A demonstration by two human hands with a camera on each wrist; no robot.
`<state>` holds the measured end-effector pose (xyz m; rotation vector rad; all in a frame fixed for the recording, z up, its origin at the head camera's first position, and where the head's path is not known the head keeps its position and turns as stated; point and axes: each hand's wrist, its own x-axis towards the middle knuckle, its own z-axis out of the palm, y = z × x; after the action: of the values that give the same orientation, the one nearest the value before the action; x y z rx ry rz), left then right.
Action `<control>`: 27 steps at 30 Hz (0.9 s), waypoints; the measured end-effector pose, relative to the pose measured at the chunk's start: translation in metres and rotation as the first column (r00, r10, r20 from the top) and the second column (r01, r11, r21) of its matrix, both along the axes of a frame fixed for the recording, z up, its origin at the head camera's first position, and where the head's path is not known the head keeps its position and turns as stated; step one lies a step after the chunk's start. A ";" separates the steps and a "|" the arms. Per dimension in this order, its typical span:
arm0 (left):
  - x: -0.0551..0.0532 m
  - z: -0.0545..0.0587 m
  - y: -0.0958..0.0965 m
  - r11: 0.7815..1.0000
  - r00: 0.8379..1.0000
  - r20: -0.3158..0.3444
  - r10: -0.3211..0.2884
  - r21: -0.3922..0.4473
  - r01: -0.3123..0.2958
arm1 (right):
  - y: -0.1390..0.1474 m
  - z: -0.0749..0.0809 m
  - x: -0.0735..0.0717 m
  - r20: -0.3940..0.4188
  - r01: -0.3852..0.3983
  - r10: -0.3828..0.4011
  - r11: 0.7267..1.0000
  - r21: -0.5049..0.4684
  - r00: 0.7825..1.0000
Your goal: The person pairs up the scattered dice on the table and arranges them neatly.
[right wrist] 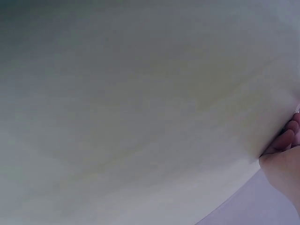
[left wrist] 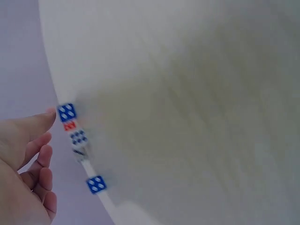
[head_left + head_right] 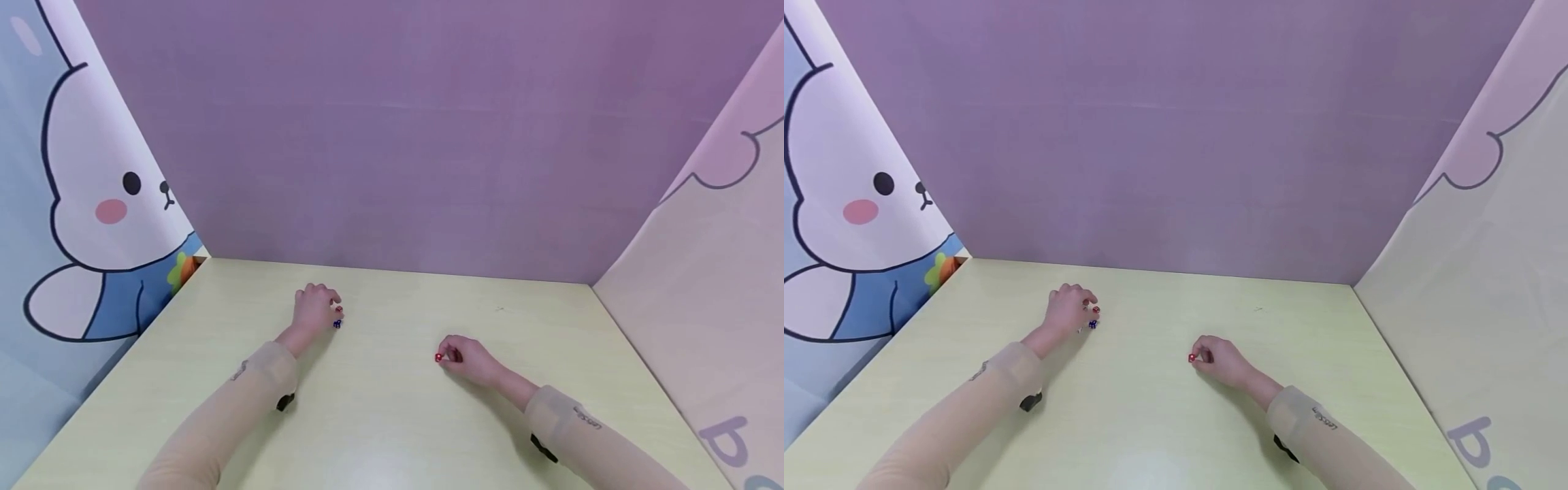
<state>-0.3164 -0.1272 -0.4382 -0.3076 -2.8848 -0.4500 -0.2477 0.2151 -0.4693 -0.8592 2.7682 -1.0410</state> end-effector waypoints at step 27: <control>-0.019 -0.009 0.029 0.995 0.992 0.100 -0.082 0.067 0.075 | 0.000 0.003 0.001 0.008 0.006 -0.006 1.000 0.027 1.000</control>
<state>-0.3351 -0.0981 -0.4477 -0.4001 -2.9586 -0.5850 -0.2470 0.2150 -0.4660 -0.8415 2.7735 -1.0030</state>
